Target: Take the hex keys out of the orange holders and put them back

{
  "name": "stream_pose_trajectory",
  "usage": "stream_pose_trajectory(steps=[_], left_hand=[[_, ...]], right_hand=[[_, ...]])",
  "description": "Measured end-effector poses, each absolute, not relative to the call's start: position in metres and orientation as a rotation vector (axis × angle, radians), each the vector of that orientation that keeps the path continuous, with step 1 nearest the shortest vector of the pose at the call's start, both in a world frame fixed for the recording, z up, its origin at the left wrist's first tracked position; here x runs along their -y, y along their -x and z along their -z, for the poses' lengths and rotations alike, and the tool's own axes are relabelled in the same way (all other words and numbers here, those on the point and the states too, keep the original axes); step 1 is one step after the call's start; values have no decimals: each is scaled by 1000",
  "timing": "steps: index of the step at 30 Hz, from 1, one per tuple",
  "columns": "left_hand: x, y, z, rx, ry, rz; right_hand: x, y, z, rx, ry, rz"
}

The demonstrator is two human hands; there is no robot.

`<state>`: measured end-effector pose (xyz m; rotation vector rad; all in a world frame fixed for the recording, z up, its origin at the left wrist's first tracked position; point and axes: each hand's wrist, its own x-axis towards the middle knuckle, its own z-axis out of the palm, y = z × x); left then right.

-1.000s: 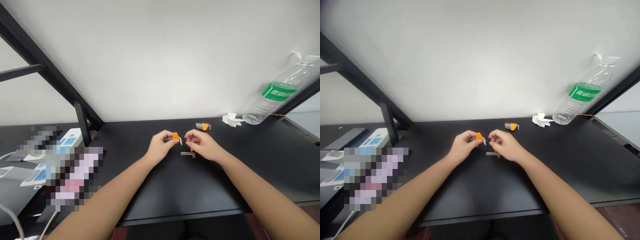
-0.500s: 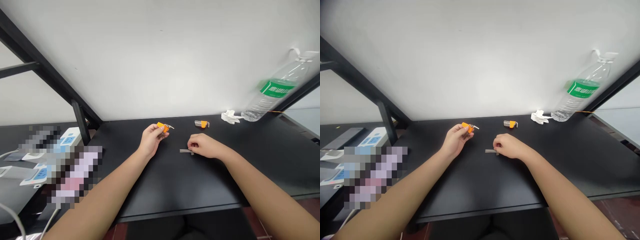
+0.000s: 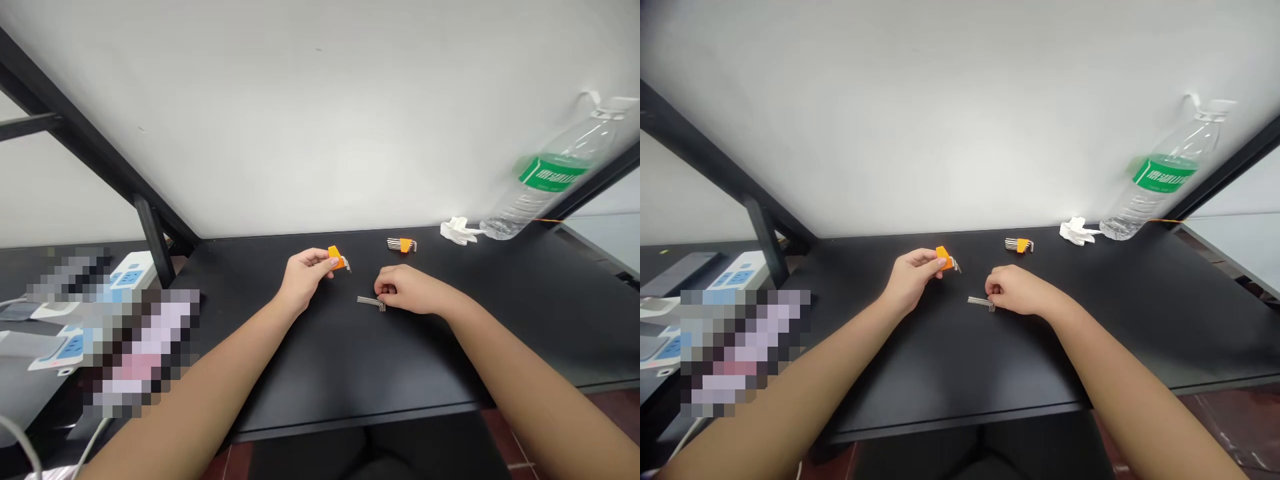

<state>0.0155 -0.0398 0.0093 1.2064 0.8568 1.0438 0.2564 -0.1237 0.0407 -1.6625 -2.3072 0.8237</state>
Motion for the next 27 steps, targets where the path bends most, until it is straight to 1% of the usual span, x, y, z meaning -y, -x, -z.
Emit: stream_pose_trajectory(steps=[4, 9, 12, 16, 21, 23, 25, 27], left_hand=[[44, -18, -13, -891, -1270, -1004], [48, -19, -17, -874, -1261, -977], [49, -19, -16, -885, -1239, -960], [48, -19, -16, -906, -1244, -951], [48, -21, -11, -879, -1253, -962], [48, -21, -8, -853, -1261, -958], [47, -21, -6, -829, -1290, -952], [47, -20, -6, -808, -1335, -947]], right_hand=[[124, -256, -41, 2309, 1680, -809], [125, -259, -43, 2303, 1666, -910], [124, -259, -44, 2319, 1663, -909], [124, -257, -41, 2369, 1659, -826], [127, -254, -37, 2407, 1909, -597], [127, -253, -37, 2413, 1946, -509], [126, -255, -38, 2342, 1886, -558], [125, -256, -40, 2162, 1749, -726]])
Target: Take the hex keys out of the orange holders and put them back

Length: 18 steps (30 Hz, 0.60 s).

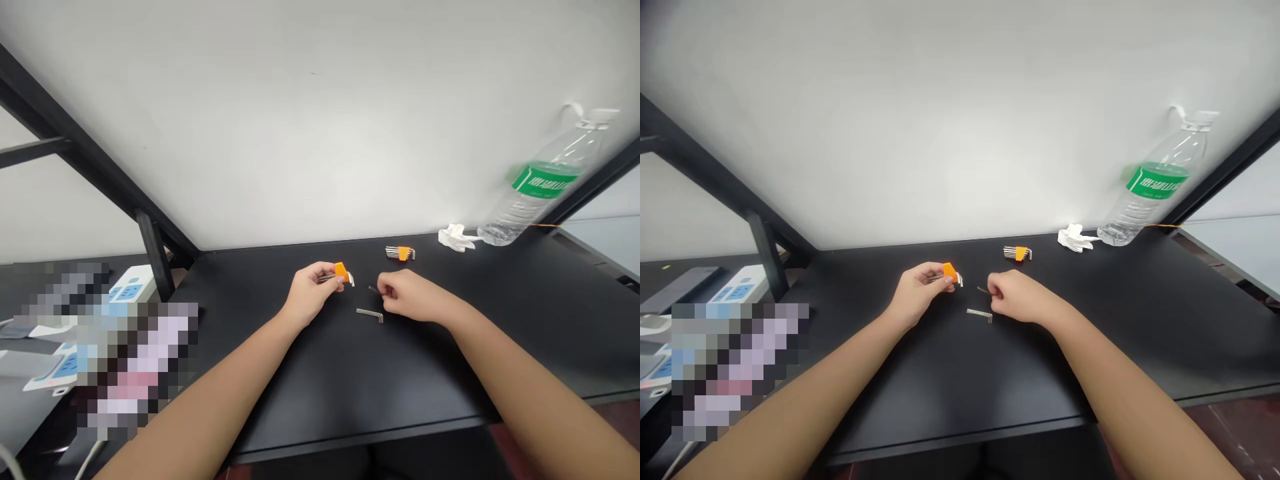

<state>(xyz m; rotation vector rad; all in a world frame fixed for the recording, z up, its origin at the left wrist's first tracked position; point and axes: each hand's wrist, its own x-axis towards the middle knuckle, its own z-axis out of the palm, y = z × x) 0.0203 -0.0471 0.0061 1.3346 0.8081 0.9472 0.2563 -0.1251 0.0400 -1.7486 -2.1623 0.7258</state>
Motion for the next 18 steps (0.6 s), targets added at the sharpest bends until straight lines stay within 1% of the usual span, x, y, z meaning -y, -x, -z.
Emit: stream_pose_trajectory(steps=[3, 6, 9, 13, 16, 18], left_hand=[[48, -19, -8, -788, -1412, -934], [51, -18, -10, -811, -1479, -898], [54, -17, -12, -846, -1515, -861], [56, -16, -16, -855, -1573, -854], [58, -15, -20, -862, -1737, -863], [59, -16, -22, -844, -1906, -876]], right_hand=[[125, -257, -42, 1855, 1528, -916], [126, -253, -42, 1717, 1431, -1022], [126, -247, -40, 1719, 1404, -1066], [126, -246, -43, 1804, 1398, -1002], [126, -250, -46, 1867, 1431, -984], [126, -254, -47, 1868, 1489, -1064]])
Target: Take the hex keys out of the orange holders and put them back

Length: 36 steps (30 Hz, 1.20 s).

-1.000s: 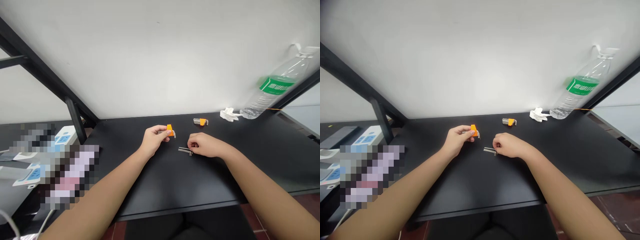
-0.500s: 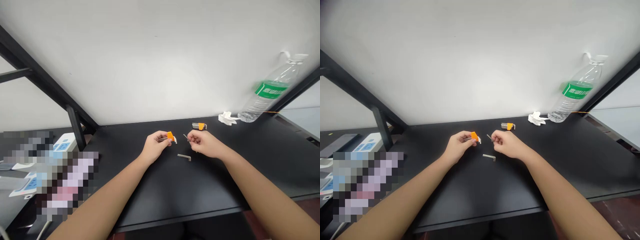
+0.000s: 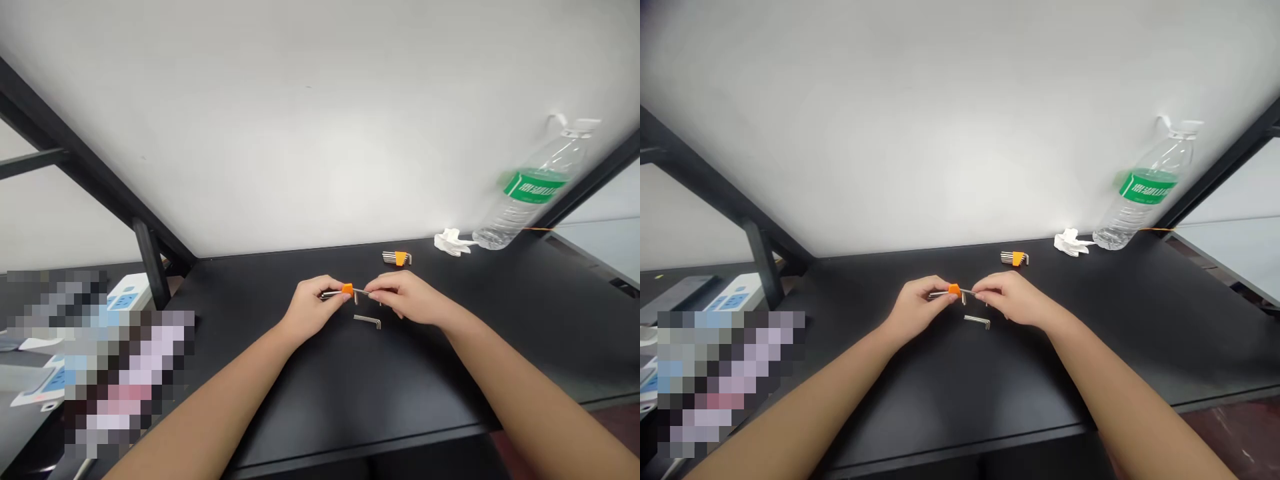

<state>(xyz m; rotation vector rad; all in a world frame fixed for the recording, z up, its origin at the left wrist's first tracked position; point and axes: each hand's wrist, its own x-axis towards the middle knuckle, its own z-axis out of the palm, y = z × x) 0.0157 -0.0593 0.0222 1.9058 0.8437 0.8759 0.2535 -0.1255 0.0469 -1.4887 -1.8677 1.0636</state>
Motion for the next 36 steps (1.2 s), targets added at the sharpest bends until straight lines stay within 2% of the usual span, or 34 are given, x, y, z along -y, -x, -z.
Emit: stream_pose_trajectory(steps=[4, 11, 14, 20, 23, 29, 36], left_hand=[[63, -18, -23, -786, -2099, -919], [71, -24, -22, -690, -2073, -904], [73, -25, -22, -719, -2014, -937], [71, -25, -18, -778, -1952, -919], [68, -24, -14, -831, -1830, -943], [51, -18, -11, -922, -1499, -1069], [40, -14, -7, -912, -1465, -1110]], right_hand=[[123, -259, -45, 1810, 1535, -1134], [128, -237, -45, 1602, 1347, -1282], [132, -224, -43, 1503, 1332, -1212], [135, -221, -42, 1808, 1457, -742], [134, -233, -47, 1945, 1475, -624], [132, -253, -48, 2368, 1583, -751], [130, -250, -45, 2425, 1598, -838]])
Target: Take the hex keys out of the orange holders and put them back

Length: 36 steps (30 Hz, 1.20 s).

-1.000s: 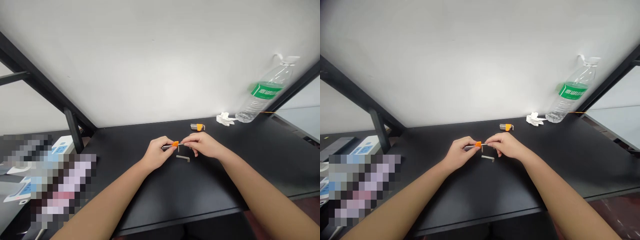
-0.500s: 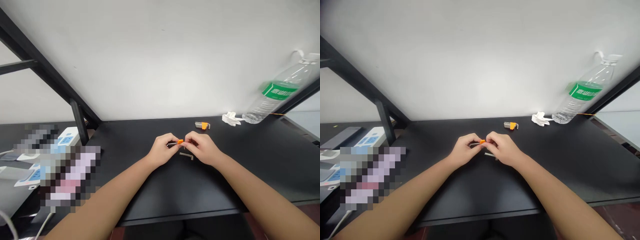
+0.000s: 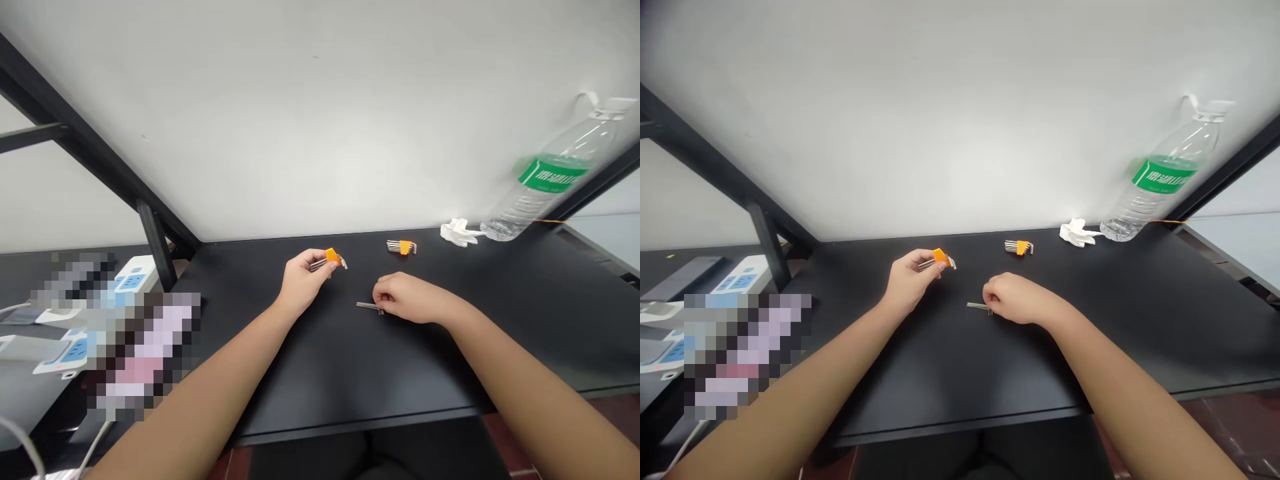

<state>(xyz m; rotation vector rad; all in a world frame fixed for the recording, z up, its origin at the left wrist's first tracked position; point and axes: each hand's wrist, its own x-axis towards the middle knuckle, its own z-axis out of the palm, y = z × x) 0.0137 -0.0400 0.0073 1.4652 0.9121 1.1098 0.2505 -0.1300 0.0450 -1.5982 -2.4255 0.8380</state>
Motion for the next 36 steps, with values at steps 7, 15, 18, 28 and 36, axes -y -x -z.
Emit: stream_pose_trajectory(steps=[7, 15, 18, 28, 36], left_hand=[[45, -14, -10, -906, -1459, -1079], [47, -16, -9, -889, -1515, -1038], [47, -16, -9, -895, -1513, -1037], [45, -16, -7, -910, -1461, -1014], [48, -19, -12, -876, -1366, -1006]], right_hand=[[131, -251, -42, 2370, 1787, -763], [129, -255, -45, 2253, 1838, -997], [128, -255, -45, 2266, 1807, -975], [136, -241, -41, 2426, 1889, -573], [130, -250, -48, 1750, 1487, -1022]])
